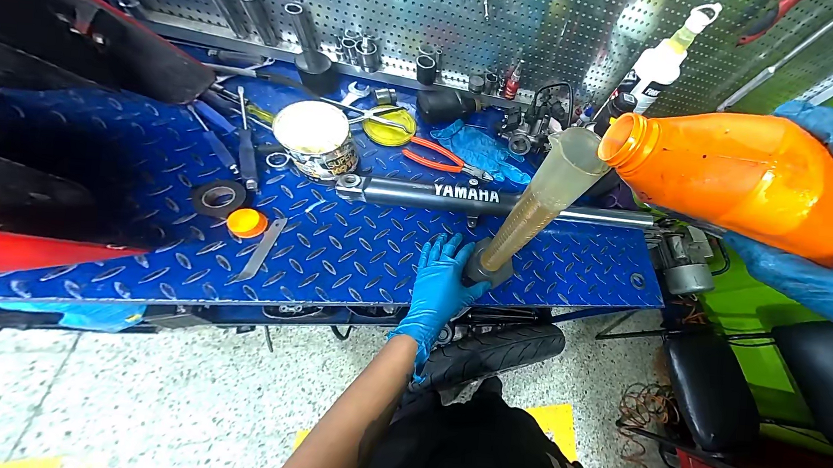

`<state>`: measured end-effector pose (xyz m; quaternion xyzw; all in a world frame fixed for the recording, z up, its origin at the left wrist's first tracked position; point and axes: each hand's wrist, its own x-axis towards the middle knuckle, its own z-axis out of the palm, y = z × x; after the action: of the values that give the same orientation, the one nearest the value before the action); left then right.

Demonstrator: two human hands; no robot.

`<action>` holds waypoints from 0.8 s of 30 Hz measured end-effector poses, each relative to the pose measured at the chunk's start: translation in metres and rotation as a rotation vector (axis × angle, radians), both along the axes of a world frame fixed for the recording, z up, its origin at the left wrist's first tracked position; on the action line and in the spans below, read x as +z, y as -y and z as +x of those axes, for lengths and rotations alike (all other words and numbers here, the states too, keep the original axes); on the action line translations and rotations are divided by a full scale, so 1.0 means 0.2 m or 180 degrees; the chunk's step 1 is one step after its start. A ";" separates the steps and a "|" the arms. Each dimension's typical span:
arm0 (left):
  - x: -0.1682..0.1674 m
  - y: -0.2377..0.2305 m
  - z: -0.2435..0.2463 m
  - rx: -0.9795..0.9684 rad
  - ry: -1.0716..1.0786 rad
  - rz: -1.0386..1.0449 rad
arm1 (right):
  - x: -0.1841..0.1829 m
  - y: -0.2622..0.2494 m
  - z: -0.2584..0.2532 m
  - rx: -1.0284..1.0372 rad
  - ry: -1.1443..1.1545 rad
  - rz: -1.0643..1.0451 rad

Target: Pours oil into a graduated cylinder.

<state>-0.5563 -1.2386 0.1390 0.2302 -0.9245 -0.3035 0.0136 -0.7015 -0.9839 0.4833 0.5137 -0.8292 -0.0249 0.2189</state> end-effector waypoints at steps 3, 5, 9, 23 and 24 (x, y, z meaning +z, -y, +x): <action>0.01 0.00 0.00 0.0014 -0.0050 0.0033 | -0.03 0.00 -0.01 -0.0230 0.0380 -0.0093; 0.01 0.00 0.00 0.0017 -0.0044 0.0037 | -0.06 -0.01 0.00 -0.0279 0.0443 -0.0177; 0.01 0.00 0.00 -0.0005 -0.0024 -0.0033 | -0.13 -0.03 0.03 -0.0361 0.0519 -0.0417; -0.01 0.00 0.00 -0.0029 -0.0074 -0.0064 | -0.11 -0.03 0.01 -0.0249 0.0464 -0.0359; -0.01 0.00 0.00 -0.0034 -0.0077 -0.0071 | -0.11 -0.03 0.01 -0.0241 0.0458 -0.0350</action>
<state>-0.5565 -1.2384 0.1379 0.2213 -0.9288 -0.2960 0.0257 -0.7002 -0.9779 0.4610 0.4697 -0.8617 0.0493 0.1856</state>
